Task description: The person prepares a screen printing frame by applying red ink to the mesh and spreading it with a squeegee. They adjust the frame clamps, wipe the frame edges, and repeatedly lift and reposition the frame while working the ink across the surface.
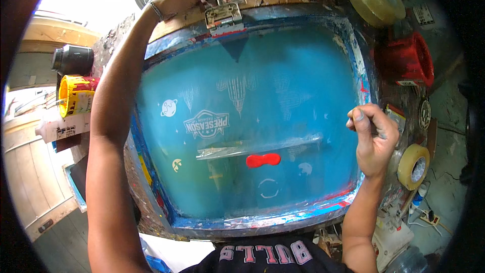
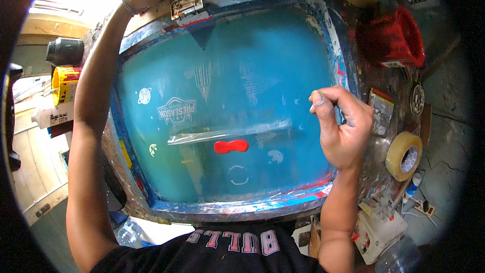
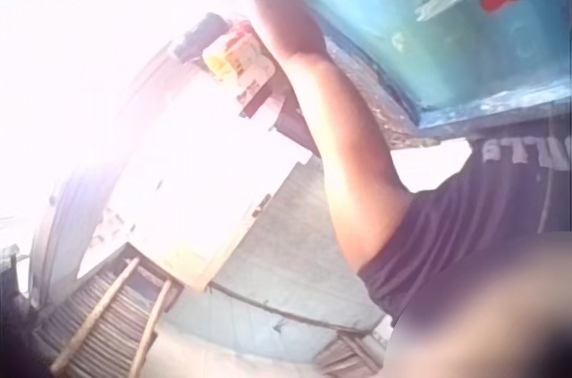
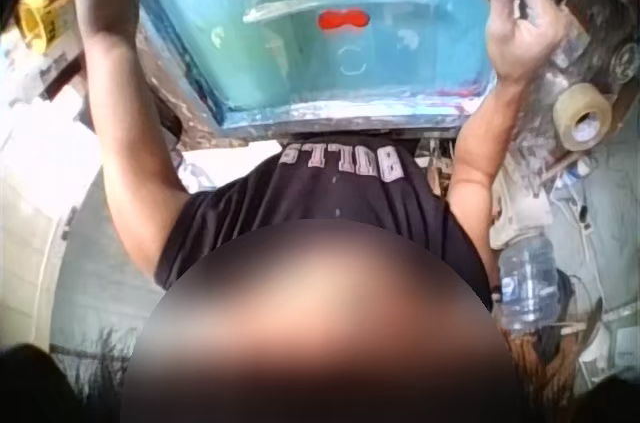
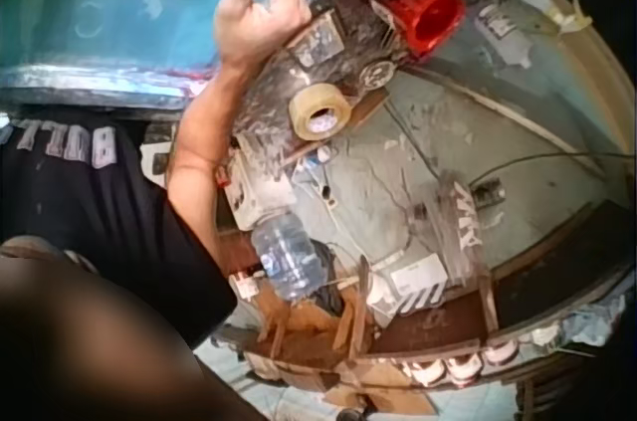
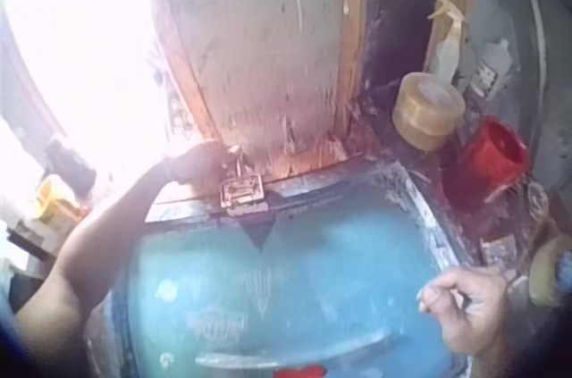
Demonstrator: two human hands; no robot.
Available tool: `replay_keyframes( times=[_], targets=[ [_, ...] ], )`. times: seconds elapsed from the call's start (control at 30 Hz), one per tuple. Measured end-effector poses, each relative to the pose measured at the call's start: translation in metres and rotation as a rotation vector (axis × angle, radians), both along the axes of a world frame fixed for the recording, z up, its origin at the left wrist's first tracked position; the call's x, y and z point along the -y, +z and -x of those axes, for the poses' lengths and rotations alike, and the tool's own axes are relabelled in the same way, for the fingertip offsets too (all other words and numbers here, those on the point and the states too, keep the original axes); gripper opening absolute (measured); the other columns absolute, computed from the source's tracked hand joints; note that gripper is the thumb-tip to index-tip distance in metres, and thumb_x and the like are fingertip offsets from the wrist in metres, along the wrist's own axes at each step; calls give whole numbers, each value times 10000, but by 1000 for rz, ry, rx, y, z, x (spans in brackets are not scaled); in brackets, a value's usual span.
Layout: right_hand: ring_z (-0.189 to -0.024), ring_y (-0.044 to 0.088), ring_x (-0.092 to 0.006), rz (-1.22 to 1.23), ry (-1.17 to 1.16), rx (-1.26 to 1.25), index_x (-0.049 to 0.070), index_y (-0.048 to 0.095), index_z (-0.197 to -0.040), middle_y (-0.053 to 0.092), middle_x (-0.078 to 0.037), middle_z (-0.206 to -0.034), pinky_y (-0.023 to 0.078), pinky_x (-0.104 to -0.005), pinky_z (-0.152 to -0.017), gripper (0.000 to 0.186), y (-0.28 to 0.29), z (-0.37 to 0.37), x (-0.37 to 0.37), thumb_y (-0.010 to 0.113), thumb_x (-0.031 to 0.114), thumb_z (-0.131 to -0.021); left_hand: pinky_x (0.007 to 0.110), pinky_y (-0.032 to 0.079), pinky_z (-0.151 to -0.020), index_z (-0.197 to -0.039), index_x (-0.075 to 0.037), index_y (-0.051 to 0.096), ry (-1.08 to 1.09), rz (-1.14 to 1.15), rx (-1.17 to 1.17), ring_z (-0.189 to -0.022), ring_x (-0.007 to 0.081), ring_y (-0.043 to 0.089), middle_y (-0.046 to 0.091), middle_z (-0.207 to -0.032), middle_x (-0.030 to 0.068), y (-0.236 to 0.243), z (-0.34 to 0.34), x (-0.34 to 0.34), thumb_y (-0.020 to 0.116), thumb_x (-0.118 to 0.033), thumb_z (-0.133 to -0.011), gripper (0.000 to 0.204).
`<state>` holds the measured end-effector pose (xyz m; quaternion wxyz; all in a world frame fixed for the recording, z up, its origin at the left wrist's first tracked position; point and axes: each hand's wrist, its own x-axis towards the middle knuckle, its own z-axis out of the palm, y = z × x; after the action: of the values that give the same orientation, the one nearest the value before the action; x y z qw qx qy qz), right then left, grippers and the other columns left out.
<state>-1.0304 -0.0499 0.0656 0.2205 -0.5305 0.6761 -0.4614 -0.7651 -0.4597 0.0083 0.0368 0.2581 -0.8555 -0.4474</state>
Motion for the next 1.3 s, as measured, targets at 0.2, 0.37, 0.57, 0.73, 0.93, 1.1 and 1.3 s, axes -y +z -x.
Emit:
replay_keyframes(
  times=[0.2,0.37,0.57,0.73,0.93,1.1,1.3],
  targets=[
    [-623,601,-124,46,51,-8,-21,647,-832,634,-71,-684,466,-268,-599,194,1,-1,0,673,123,-958,310,484,-696,-951,-52,742,252,150,186,-719,123,541,645,-781,38,0,6,-9,381,-636,-1038,692],
    [-596,602,-139,62,65,8,-11,648,-812,627,-78,-673,466,-284,-572,184,1,-2,-1,683,113,-943,313,470,-620,-928,-19,678,183,166,254,-662,118,540,598,-709,17,16,10,-17,458,-578,-1040,611],
    [-582,607,-164,105,100,-19,-5,655,-804,627,-96,-667,470,-294,-560,166,0,-4,-2,687,104,-924,317,513,-581,-1190,-205,752,231,125,293,-650,121,599,684,-770,31,22,12,-24,410,-605,-1040,547],
    [-586,622,-172,73,106,-53,-6,656,-797,636,-99,-658,474,-307,-561,200,-1,-9,-1,673,140,-933,353,492,-619,-867,-13,680,318,5,240,-623,130,528,619,-699,56,9,13,-22,380,-601,-1050,686],
    [-583,643,-178,45,71,-63,-11,658,-760,659,-109,-650,484,-309,-567,230,-4,-11,-2,683,156,-915,399,499,-706,-853,34,644,160,121,292,-718,172,571,621,-715,110,17,13,-21,360,-667,-1026,776],
    [-581,643,-175,17,94,-30,-14,674,-768,669,-102,-658,481,-308,-563,220,-6,-14,-1,703,153,-908,379,529,-778,-1042,-5,726,211,96,343,-836,197,663,724,-877,108,22,14,-26,345,-709,-1004,801],
    [-586,647,-174,33,123,-55,-17,678,-778,675,-98,-665,486,-307,-565,217,-3,-18,-2,700,148,-917,384,519,-750,-882,-16,704,169,108,345,-777,189,648,686,-769,92,26,16,-26,329,-707,-1007,796]
  ],
)
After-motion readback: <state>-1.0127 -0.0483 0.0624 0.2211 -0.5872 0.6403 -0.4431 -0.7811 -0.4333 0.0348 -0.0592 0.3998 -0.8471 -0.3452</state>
